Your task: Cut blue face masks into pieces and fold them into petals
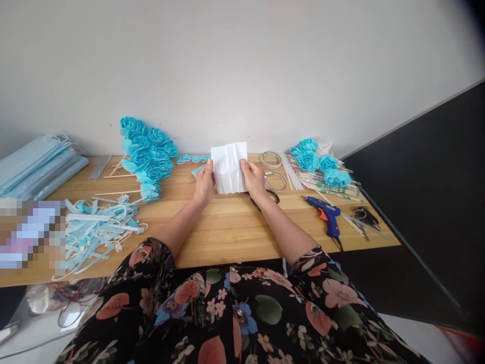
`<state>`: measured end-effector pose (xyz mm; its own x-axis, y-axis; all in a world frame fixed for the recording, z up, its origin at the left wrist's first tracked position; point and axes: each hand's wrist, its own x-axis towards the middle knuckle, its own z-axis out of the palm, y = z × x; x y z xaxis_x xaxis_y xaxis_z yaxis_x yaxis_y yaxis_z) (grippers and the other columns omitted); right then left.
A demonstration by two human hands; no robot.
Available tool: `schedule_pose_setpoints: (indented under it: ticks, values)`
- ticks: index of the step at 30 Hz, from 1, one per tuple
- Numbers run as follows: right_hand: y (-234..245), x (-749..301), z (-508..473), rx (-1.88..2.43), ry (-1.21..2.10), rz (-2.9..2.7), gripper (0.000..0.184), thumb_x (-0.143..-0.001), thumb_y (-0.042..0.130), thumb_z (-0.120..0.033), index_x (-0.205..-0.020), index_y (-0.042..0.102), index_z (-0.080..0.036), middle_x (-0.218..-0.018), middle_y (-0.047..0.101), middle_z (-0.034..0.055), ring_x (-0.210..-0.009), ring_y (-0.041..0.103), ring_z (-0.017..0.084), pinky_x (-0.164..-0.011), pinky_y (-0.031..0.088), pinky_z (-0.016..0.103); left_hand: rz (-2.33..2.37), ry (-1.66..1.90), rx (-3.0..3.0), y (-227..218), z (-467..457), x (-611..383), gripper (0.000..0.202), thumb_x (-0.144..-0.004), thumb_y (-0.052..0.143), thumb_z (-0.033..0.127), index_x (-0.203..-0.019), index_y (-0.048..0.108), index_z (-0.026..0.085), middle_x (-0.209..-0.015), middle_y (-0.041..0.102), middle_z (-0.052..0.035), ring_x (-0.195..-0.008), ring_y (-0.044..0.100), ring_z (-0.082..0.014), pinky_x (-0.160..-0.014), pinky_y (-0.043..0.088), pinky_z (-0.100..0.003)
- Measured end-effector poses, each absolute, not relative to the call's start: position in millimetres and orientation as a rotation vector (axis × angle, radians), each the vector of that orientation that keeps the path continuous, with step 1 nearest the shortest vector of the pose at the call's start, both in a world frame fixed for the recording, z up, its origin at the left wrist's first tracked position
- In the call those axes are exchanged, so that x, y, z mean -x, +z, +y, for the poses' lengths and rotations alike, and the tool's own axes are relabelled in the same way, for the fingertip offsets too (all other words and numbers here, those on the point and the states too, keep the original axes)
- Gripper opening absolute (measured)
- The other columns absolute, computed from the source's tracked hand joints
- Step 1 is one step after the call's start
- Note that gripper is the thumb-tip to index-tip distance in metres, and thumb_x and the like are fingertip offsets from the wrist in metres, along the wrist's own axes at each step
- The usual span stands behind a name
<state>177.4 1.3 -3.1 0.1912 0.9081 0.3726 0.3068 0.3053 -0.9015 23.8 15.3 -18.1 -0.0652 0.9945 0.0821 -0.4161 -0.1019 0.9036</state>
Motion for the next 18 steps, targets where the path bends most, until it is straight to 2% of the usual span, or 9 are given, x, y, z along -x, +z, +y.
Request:
schedule_pose_setpoints:
  ticks: [5, 12, 18]
  values:
    - [-0.6, -177.8, 0.9, 1.257, 0.555, -1.338, 0.054, -0.092, 0.043, -0.066, -0.064, 0.026, -0.023, -0.062, 0.024, -0.0049, -0.061, 0.027, 0.01, -0.057, 0.024, 0.027, 0.84, 1.467, -0.944, -22.0, 12.7, -24.0, 0.05, -0.068, 0.08, 0.062, -0.078, 0.059, 0.018, -0.072, 0.056, 0.0015, -0.067, 0.049, -0.0111, -0.061, 0.04, -0.022]
    - [0.3, -174.6, -1.2, 1.288, 0.485, -1.346, 0.055, -0.092, 0.043, -0.067, -0.063, 0.023, -0.023, -0.06, 0.023, -0.0054, -0.06, 0.027, 0.01, -0.057, 0.025, 0.027, 1.072, 1.633, -1.14, -22.7, 11.6, -24.3, 0.044, -0.083, 0.066, 0.059, -0.075, 0.05, 0.018, -0.066, 0.044, 0.0045, -0.062, 0.039, -0.0092, -0.059, 0.037, -0.021]
    - [1.1, -173.6, -1.6, 1.29, 0.448, -1.371, 0.055, -0.093, 0.042, -0.065, -0.062, 0.024, -0.024, -0.058, 0.025, -0.0054, -0.058, 0.028, 0.01, -0.057, 0.025, 0.028, 1.091, 1.618, -1.267, -22.5, 9.5, -25.3, 0.038, -0.089, 0.062, 0.052, -0.075, 0.051, 0.018, -0.067, 0.045, 0.0032, -0.063, 0.04, -0.0101, -0.06, 0.037, -0.021]
